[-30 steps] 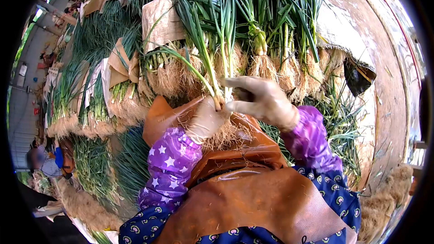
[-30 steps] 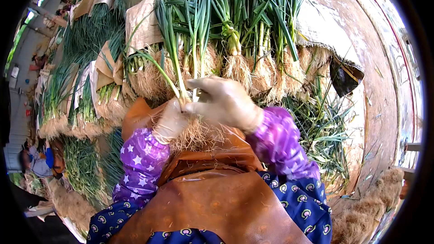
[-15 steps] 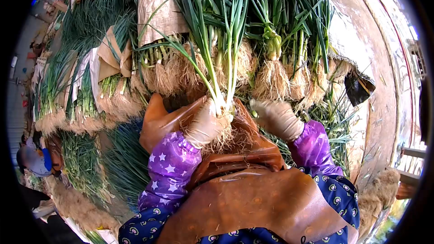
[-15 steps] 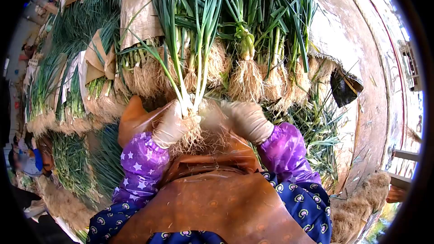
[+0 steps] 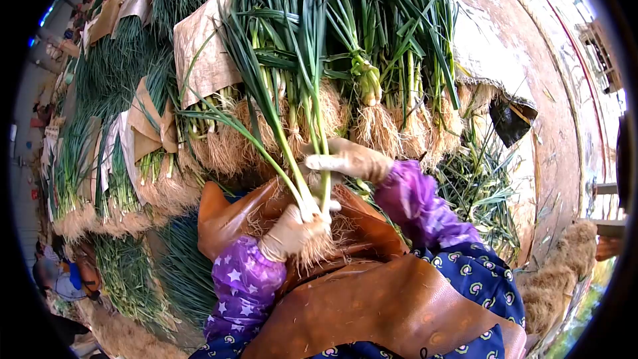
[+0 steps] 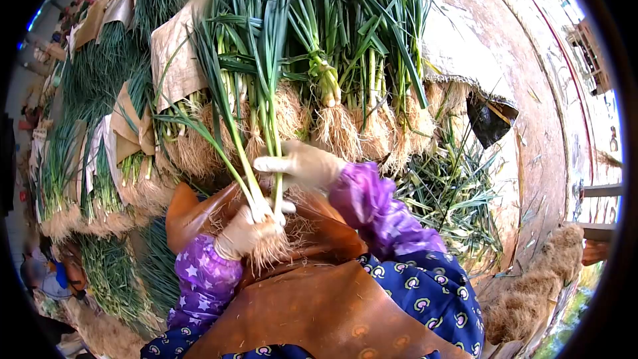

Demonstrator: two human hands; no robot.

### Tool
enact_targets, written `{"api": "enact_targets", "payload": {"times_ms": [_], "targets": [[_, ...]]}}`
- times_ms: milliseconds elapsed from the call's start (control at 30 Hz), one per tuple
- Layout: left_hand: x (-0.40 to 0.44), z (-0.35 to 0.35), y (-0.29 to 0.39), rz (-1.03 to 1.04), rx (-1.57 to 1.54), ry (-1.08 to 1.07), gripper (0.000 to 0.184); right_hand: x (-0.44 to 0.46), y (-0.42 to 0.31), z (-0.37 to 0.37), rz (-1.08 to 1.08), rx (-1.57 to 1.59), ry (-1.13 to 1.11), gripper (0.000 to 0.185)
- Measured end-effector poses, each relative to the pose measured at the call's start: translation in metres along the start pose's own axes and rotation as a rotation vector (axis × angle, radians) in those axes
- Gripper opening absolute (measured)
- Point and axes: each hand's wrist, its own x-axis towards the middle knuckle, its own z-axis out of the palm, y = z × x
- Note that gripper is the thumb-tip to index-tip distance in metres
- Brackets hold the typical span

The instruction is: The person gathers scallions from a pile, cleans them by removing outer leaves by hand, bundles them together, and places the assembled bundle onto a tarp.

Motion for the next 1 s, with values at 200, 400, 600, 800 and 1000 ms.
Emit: {"api": "enact_targets", "payload": {"times_ms": [200,400,600,800,1000], "targets": [[0.01,0.007,-0.007,0.04,0.006,-0.439,0.029,0.039,-0.04,0.027,-0.222,0.573,0.06,0.036],[0.021,-0.002,0.018,0.155,-0.237,-0.043,0.021,0.025,-0.023,-0.084,-0.412,-1.185,1.173,0.091],[0.018,-0.015,0.042,0.413,-0.256,0.049,0.03,0.001,-0.061,-0.086,-0.26,-0.436,0.696,0.009],[0.049,-0.017,0.03,0.22,-0.85,-0.006,0.03,0.018,-0.05,-0.009,-0.387,-0.516,0.669,0.016],[0.066,-0.019,0.011,0.481,-0.311,0.347,0.022,0.005,-0.027,0.016,-0.484,-1.089,0.741,0.02]]}}
